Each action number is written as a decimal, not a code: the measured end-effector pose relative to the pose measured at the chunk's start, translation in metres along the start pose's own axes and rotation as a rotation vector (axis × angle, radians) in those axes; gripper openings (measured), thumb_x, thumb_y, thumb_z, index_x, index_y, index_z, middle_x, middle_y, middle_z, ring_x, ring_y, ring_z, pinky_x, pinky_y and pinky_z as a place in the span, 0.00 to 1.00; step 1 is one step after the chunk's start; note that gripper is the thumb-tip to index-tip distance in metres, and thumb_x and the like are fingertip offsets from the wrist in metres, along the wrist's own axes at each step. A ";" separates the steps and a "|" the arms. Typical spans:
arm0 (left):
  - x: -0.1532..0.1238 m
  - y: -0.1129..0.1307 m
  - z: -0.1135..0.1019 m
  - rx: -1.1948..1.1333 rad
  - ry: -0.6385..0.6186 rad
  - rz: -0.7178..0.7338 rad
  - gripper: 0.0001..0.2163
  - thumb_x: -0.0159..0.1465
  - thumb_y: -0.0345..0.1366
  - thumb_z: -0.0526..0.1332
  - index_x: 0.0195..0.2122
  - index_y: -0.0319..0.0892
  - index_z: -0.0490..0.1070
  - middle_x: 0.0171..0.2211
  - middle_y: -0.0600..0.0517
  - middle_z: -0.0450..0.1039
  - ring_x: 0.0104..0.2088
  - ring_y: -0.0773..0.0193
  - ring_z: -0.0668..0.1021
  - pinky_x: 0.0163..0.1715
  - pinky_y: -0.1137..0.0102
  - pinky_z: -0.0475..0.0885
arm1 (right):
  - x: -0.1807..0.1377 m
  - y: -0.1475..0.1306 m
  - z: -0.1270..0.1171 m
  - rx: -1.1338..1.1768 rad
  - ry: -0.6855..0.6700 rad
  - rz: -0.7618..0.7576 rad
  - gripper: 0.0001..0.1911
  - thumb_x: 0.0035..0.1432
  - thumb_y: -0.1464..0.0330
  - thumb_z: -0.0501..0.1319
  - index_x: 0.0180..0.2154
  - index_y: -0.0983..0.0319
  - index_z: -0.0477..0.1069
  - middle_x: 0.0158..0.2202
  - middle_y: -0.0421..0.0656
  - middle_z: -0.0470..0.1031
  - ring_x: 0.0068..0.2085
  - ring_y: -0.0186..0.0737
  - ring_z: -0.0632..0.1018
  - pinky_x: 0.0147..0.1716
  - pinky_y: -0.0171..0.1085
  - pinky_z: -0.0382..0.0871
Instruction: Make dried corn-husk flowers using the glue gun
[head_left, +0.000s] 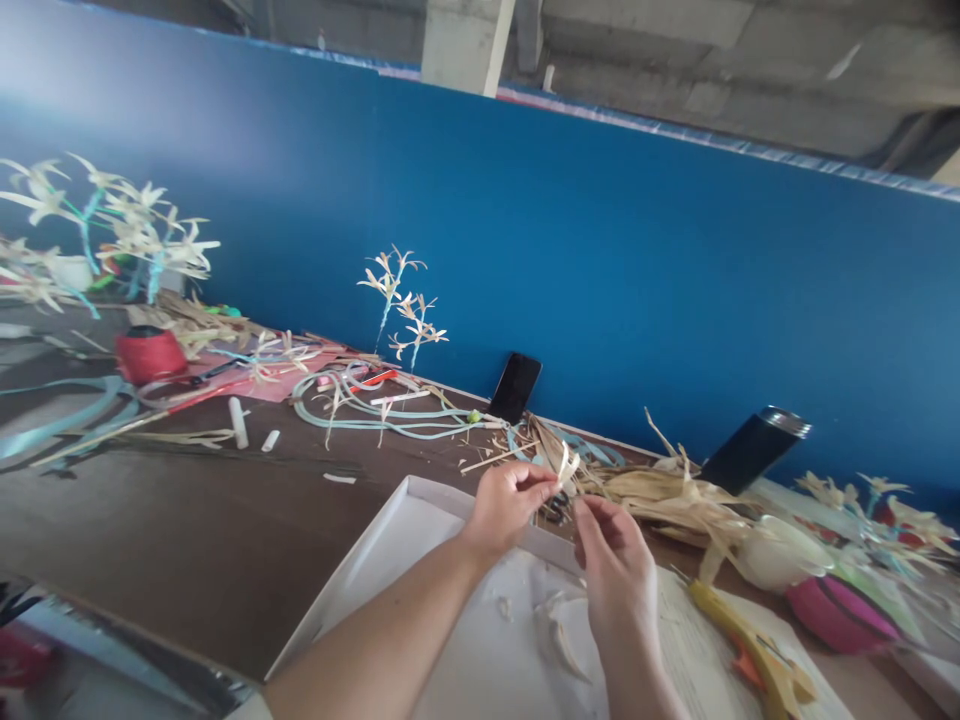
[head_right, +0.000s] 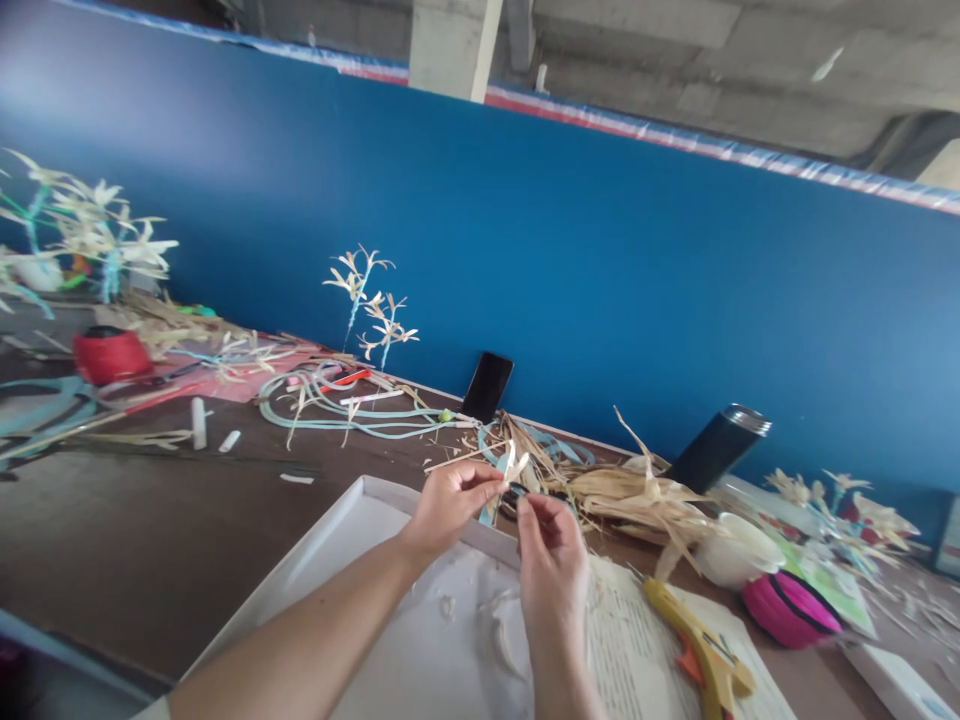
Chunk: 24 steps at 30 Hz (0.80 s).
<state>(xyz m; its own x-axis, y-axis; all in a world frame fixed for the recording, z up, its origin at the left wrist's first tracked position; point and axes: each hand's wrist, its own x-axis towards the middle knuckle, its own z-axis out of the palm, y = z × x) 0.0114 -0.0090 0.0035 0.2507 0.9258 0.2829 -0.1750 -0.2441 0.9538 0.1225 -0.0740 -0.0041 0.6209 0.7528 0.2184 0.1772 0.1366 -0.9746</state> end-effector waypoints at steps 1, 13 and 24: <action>0.000 -0.001 0.001 0.012 0.003 0.003 0.09 0.53 0.38 0.63 0.32 0.38 0.76 0.29 0.51 0.77 0.31 0.64 0.76 0.32 0.73 0.69 | -0.001 -0.001 -0.001 -0.004 0.028 -0.029 0.18 0.47 0.56 0.65 0.36 0.62 0.72 0.27 0.40 0.72 0.22 0.32 0.67 0.20 0.32 0.60; -0.005 -0.007 0.004 0.248 -0.026 0.234 0.06 0.57 0.37 0.62 0.30 0.42 0.77 0.28 0.52 0.75 0.31 0.66 0.74 0.32 0.74 0.67 | -0.003 -0.011 0.000 -0.184 0.075 -0.403 0.13 0.53 0.60 0.62 0.38 0.61 0.73 0.33 0.44 0.72 0.29 0.35 0.71 0.30 0.35 0.66; -0.003 -0.008 0.004 0.166 0.015 0.144 0.05 0.56 0.34 0.62 0.31 0.41 0.77 0.31 0.52 0.75 0.34 0.65 0.76 0.34 0.75 0.69 | -0.011 -0.010 -0.002 -0.252 -0.006 -0.592 0.06 0.55 0.65 0.60 0.35 0.59 0.73 0.34 0.43 0.71 0.31 0.36 0.71 0.30 0.35 0.65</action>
<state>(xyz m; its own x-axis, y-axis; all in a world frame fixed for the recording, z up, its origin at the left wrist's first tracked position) 0.0161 -0.0115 -0.0046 0.2197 0.8819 0.4172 -0.0483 -0.4173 0.9075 0.1152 -0.0851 0.0034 0.3587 0.6000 0.7151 0.6635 0.3750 -0.6474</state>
